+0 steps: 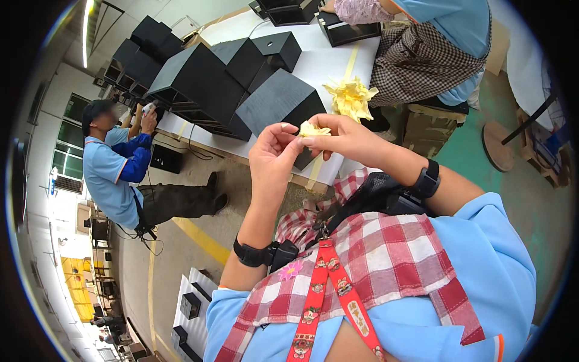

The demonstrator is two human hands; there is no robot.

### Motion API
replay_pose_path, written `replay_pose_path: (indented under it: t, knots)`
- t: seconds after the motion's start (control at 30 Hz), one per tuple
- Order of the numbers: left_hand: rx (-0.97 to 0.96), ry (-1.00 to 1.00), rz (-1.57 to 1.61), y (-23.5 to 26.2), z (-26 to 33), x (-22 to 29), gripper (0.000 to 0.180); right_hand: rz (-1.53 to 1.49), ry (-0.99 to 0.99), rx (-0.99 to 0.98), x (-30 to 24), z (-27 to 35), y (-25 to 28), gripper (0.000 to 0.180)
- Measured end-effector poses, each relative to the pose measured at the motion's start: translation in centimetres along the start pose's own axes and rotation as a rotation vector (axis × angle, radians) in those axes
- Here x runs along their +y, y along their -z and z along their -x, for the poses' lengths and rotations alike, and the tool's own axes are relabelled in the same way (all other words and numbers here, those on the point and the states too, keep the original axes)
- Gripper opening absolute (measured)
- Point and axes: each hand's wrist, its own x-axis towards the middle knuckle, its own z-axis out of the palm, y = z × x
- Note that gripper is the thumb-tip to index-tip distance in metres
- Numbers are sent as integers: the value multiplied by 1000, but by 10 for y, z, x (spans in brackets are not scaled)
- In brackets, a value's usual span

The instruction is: The person assembles small black boxes by applying yellow tape to the edges and corners. They handle the boxes one at a time, picking them up, applying tape, and placing them back on the table.

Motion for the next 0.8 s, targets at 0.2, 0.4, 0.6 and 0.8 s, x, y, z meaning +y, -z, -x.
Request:
replay_pose_path:
  t: [0.2,0.4,0.6,0.8]
  knots:
    - [-65,51,-6,0,-4,10,21,315,238,148,1,-10,2,21]
    - [210,-96,-111,26,5,9,27,-2,112,388,7,-22,45,23]
    - [392,-7,-448,55,30,-47,34,198,63,399,39,-15,57,31]
    - [279,94,-538,37,20,-117,39,326,-32,354,83,-28,79,33]
